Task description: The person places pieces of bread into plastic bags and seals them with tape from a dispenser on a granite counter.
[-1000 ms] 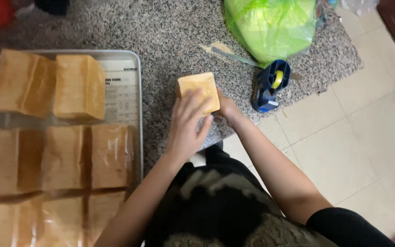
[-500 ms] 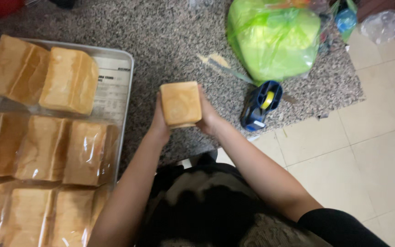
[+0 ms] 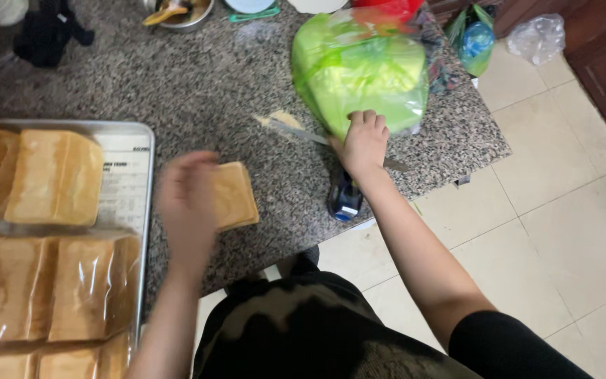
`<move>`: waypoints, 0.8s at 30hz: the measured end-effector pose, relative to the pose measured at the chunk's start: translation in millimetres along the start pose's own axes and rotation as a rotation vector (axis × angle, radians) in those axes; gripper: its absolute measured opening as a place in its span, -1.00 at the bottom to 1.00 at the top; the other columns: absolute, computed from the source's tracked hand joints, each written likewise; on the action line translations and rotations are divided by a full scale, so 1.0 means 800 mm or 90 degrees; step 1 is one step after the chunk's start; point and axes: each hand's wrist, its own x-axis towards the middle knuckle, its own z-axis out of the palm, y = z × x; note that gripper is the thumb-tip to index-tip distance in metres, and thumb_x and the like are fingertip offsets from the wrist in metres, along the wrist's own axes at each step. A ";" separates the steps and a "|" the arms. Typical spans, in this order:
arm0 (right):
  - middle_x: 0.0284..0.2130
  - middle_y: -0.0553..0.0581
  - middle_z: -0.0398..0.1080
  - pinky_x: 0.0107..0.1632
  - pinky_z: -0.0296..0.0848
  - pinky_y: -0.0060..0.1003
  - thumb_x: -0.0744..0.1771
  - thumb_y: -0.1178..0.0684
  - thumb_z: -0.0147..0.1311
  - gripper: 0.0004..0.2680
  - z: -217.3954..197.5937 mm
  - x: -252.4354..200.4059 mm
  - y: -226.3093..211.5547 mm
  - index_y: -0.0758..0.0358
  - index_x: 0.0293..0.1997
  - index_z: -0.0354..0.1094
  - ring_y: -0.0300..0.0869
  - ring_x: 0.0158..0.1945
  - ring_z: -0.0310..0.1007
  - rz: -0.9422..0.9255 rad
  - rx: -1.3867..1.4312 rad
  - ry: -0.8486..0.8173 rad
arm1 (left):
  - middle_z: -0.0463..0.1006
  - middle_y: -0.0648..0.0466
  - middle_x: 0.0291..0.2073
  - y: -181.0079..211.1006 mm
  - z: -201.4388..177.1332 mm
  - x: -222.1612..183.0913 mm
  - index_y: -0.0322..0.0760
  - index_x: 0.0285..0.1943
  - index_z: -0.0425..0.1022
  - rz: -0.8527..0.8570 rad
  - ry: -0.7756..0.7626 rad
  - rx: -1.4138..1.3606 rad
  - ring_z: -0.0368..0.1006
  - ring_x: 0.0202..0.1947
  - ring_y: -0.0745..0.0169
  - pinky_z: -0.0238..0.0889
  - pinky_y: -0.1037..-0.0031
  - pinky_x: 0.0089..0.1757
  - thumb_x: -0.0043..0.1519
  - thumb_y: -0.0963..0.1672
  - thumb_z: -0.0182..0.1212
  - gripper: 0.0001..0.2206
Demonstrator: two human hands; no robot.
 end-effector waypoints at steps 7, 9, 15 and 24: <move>-0.36 0.22 0.50 -0.02 0.34 0.01 0.31 0.00 0.22 -0.85 0.025 0.009 0.040 0.26 -0.36 0.51 0.09 -0.16 0.48 0.060 -0.073 -0.238 | 0.65 0.09 -0.22 0.040 0.096 -0.028 -0.34 -0.06 0.60 -0.034 -0.239 0.017 0.50 -0.22 0.37 0.36 0.54 -0.11 0.33 -0.22 0.16 -0.88; -0.35 0.22 0.53 -0.02 0.37 0.00 0.31 0.03 0.25 -0.87 0.013 0.010 0.046 0.26 -0.37 0.52 0.11 -0.18 0.50 0.097 0.045 -0.162 | 0.68 0.09 -0.18 0.037 0.108 -0.033 -0.35 -0.05 0.59 -0.046 -0.263 -0.005 0.53 -0.20 0.38 0.38 0.55 -0.11 0.33 -0.21 0.15 -0.88; -0.39 0.22 0.59 -0.22 0.47 -0.27 0.24 0.03 0.41 -0.82 -0.021 0.005 0.068 0.33 -0.35 0.52 -0.11 -0.37 0.54 0.289 0.385 -0.150 | 0.69 0.08 -0.14 0.009 0.138 -0.031 -0.35 -0.02 0.57 -0.049 -0.312 -0.010 0.59 -0.14 0.39 0.41 0.54 -0.09 0.32 -0.20 0.13 -0.86; -0.23 0.22 0.58 -0.06 0.50 -0.36 0.35 0.09 0.23 -0.86 0.014 -0.003 0.105 0.39 -0.15 0.49 -0.23 -0.18 0.55 0.416 0.811 -0.159 | 0.39 -0.20 0.31 -0.056 0.257 0.037 -0.37 0.29 0.39 0.182 -0.418 0.295 0.30 0.35 -0.12 0.16 0.20 0.28 0.31 -0.22 0.09 -0.66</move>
